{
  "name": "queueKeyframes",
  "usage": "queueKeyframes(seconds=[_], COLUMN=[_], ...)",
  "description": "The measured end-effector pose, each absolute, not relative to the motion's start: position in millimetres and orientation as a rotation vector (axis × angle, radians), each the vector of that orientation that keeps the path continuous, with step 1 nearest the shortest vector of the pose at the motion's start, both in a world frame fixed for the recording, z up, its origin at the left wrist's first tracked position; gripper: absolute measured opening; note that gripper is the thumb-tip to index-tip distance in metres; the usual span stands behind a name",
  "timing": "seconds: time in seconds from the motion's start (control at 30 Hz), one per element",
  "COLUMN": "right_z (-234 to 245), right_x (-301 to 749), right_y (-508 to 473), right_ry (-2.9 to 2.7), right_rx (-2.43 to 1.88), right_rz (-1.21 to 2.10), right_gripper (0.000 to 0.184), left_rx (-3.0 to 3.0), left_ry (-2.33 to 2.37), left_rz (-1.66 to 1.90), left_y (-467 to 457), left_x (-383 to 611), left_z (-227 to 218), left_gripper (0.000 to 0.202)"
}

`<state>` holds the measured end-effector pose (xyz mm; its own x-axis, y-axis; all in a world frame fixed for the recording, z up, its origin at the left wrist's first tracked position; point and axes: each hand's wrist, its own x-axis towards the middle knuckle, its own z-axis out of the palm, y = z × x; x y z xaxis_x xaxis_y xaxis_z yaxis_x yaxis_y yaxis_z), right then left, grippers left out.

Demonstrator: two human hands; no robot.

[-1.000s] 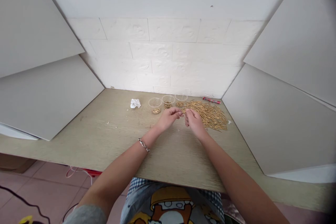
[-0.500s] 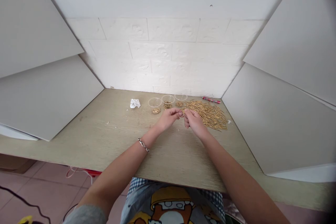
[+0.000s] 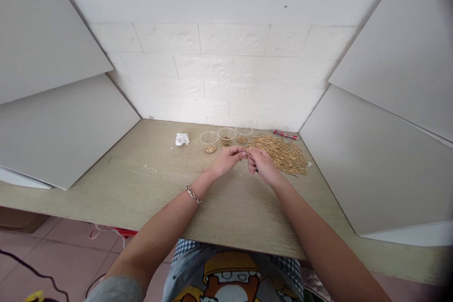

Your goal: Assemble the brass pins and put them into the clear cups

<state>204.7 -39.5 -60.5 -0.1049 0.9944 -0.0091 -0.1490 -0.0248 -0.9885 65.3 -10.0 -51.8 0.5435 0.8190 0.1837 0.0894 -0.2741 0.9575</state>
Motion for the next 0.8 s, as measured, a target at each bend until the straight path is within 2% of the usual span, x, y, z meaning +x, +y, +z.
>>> queueKeyframes(seconds=[0.3,0.8], right_z=[-68.5,-72.6], right_x=[204.2,201.8], right_y=[-35.7,-37.1], right_ry=[-1.293,-1.438], right_rx=[-1.173,-1.305], right_rz=[1.153,0.867], right_gripper=[0.033,0.033], left_rx=[2.059,2.087], left_ry=[1.114,1.21], left_rz=[0.908,0.946], left_y=[-20.7,-29.4], left_x=[67.8,73.3], left_z=[-42.9,-44.9], left_gripper=[0.017,0.018])
